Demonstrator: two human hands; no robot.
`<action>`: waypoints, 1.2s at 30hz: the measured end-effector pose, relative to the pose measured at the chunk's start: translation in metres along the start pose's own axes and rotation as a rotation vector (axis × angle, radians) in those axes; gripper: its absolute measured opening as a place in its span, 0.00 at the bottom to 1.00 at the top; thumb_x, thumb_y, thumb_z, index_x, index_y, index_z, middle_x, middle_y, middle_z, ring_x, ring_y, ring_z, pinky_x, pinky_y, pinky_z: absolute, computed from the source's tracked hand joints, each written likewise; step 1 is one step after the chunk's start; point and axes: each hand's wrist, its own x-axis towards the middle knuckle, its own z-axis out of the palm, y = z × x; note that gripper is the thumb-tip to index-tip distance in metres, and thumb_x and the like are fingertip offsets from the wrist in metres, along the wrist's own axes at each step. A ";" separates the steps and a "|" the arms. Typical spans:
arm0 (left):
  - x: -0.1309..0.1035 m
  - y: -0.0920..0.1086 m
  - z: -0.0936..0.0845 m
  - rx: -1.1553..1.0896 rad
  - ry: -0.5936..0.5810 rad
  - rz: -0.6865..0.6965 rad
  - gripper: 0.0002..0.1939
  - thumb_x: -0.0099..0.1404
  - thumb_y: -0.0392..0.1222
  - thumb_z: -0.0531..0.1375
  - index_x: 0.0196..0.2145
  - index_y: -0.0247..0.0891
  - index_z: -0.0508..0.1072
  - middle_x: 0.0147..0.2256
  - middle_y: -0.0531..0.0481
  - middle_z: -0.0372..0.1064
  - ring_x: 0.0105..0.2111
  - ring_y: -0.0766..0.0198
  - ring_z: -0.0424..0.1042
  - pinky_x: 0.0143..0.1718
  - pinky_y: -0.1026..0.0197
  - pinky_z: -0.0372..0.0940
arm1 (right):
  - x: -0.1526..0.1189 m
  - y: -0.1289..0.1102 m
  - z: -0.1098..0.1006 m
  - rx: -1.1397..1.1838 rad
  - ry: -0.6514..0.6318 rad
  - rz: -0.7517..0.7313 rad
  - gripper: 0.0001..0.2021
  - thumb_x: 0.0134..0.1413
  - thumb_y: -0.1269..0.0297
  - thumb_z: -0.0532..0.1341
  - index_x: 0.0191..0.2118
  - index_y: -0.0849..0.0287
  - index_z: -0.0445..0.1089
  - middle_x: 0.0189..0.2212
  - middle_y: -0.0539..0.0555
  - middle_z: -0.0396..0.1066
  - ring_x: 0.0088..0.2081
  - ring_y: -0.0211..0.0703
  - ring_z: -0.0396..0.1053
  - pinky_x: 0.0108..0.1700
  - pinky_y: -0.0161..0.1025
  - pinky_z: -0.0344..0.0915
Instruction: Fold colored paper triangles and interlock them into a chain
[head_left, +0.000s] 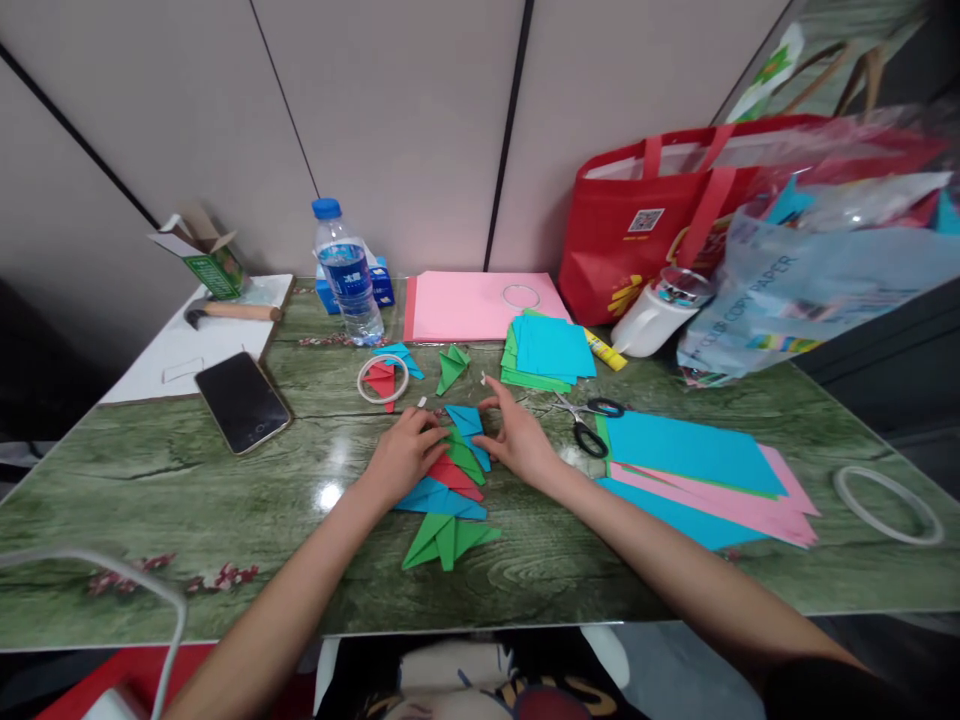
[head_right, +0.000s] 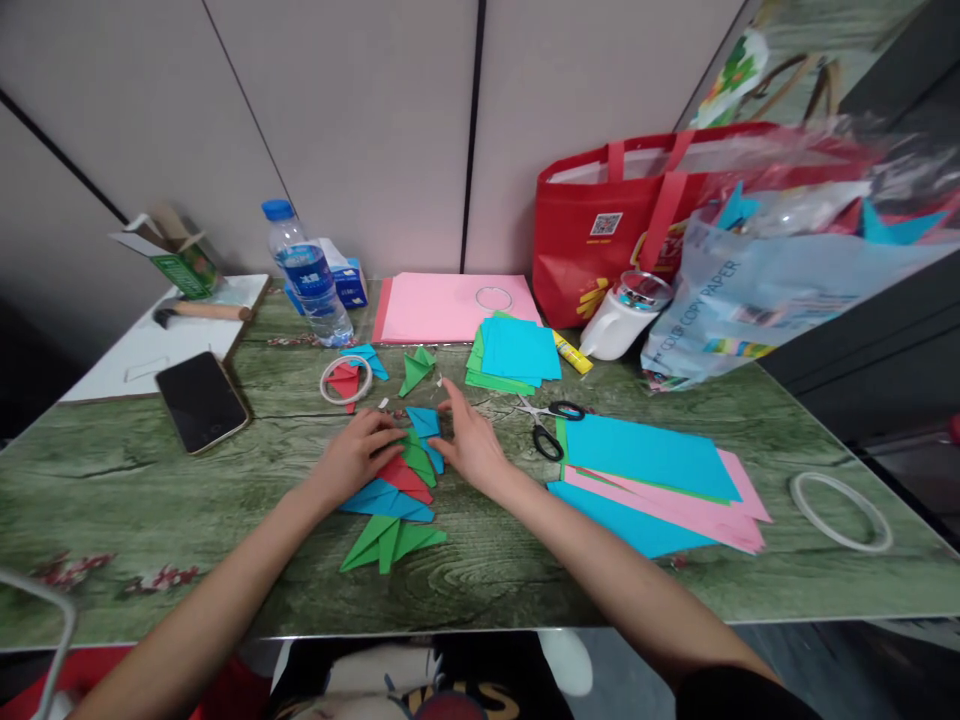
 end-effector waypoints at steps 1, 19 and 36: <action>0.000 0.000 -0.002 0.039 -0.034 0.028 0.10 0.66 0.39 0.55 0.41 0.38 0.75 0.39 0.44 0.67 0.41 0.57 0.65 0.42 0.55 0.65 | -0.001 0.000 0.000 0.019 -0.021 -0.001 0.43 0.46 0.72 0.64 0.65 0.54 0.41 0.49 0.59 0.67 0.29 0.43 0.70 0.38 0.45 0.67; 0.006 0.022 0.014 0.183 -0.109 0.048 0.12 0.67 0.38 0.53 0.45 0.33 0.71 0.44 0.39 0.66 0.48 0.52 0.65 0.49 0.47 0.65 | 0.004 0.004 -0.003 0.114 -0.100 -0.081 0.44 0.49 0.76 0.57 0.67 0.60 0.29 0.50 0.62 0.70 0.39 0.43 0.71 0.44 0.42 0.68; 0.003 0.005 0.026 -0.014 0.011 0.107 0.14 0.67 0.38 0.51 0.47 0.35 0.70 0.47 0.39 0.64 0.46 0.56 0.65 0.47 0.52 0.65 | -0.022 0.012 0.002 0.197 -0.016 -0.013 0.46 0.47 0.71 0.63 0.67 0.54 0.35 0.49 0.56 0.71 0.39 0.44 0.71 0.44 0.45 0.68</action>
